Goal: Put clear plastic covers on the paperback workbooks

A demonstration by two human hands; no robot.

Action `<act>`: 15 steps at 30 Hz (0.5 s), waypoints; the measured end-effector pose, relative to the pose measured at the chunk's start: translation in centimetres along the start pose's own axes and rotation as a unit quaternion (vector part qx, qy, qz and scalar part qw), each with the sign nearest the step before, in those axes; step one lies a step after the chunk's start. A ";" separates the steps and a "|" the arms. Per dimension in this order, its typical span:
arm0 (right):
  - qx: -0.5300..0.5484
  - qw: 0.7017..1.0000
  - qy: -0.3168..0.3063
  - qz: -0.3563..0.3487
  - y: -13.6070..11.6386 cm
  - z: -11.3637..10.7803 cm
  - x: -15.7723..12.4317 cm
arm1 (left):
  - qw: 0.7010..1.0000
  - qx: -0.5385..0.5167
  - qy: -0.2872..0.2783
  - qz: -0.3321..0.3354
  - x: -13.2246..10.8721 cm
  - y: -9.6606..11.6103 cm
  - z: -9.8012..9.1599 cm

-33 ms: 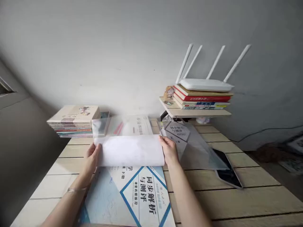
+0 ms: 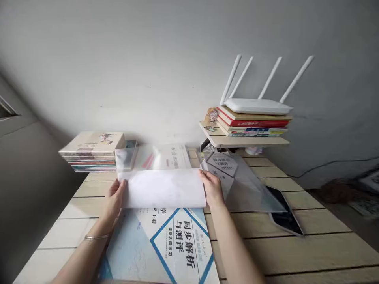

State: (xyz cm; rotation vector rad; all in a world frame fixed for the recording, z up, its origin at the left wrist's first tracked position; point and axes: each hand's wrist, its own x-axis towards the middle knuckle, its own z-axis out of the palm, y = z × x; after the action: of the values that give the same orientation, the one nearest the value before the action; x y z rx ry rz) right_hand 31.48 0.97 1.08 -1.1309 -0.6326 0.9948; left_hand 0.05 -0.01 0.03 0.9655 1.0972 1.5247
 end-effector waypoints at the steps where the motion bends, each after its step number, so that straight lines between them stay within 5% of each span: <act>1: 0.009 1.000 -0.008 0.008 0.0 0.0 0.1 | 1.000 0.001 -0.001 0.001 0.0 0.0 0.0; 6: 0.035 0.999 -0.033 0.016 0.1 0.1 0.3 | 1.000 0.015 -0.003 0.018 0.0 0.1 0.1; 15: -0.043 0.995 0.006 -0.090 0.4 0.3 0.1 | 0.998 0.053 -0.001 0.035 0.2 0.1 -0.3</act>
State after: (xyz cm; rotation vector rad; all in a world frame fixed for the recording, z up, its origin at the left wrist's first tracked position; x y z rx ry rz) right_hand 31.14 1.24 0.80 -1.1333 -0.7605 0.8117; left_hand -0.28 0.09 0.08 1.0866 1.1643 1.5333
